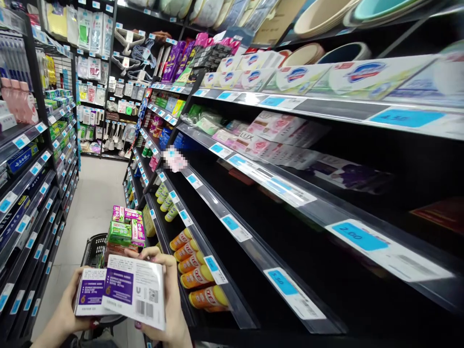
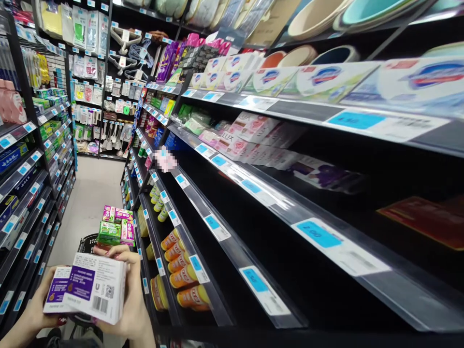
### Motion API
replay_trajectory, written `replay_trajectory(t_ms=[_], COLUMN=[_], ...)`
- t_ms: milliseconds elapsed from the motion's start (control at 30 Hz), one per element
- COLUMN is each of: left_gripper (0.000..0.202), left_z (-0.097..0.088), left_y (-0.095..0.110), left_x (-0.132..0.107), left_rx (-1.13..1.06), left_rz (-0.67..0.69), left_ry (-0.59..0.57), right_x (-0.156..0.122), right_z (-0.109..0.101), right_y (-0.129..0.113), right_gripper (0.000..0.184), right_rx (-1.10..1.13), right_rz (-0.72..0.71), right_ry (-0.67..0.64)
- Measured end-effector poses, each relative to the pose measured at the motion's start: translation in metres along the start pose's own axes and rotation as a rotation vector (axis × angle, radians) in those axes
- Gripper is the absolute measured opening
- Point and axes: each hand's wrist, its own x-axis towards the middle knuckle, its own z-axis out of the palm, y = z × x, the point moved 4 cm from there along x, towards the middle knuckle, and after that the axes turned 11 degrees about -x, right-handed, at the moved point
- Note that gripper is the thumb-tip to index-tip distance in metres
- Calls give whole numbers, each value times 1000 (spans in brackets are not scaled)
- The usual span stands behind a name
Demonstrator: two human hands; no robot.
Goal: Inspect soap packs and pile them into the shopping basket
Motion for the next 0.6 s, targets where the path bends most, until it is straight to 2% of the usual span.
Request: replay_trajectory(t_ms=[67,200,300,367,467,600], left_gripper=[78,72,80,81,78,93], left_z=[2,-1,-3,-2,3,13], left_y=[-1,-9,-4,-1,1,12], left_x=[0,2,3,3,1,-3], left_rx=[-32,-55,-6,-30,-92,-69], left_rz=[29,-74,-4,32,43,100], left_ry=[17,95,35,-6,4,-43], right_x=[-2,-7,-10,-12,-15,-19], right_z=[5,13,16,18,22,23], right_y=[11,38,46,48,51,58], right_gripper=[70,78,78,79,79,77], right_rx=[-6,-162,-267,-233,-172,-170], right_rz=[-16,80,84,111,186,203], right_ry=[-35,-133,-184,-195,-243,-270])
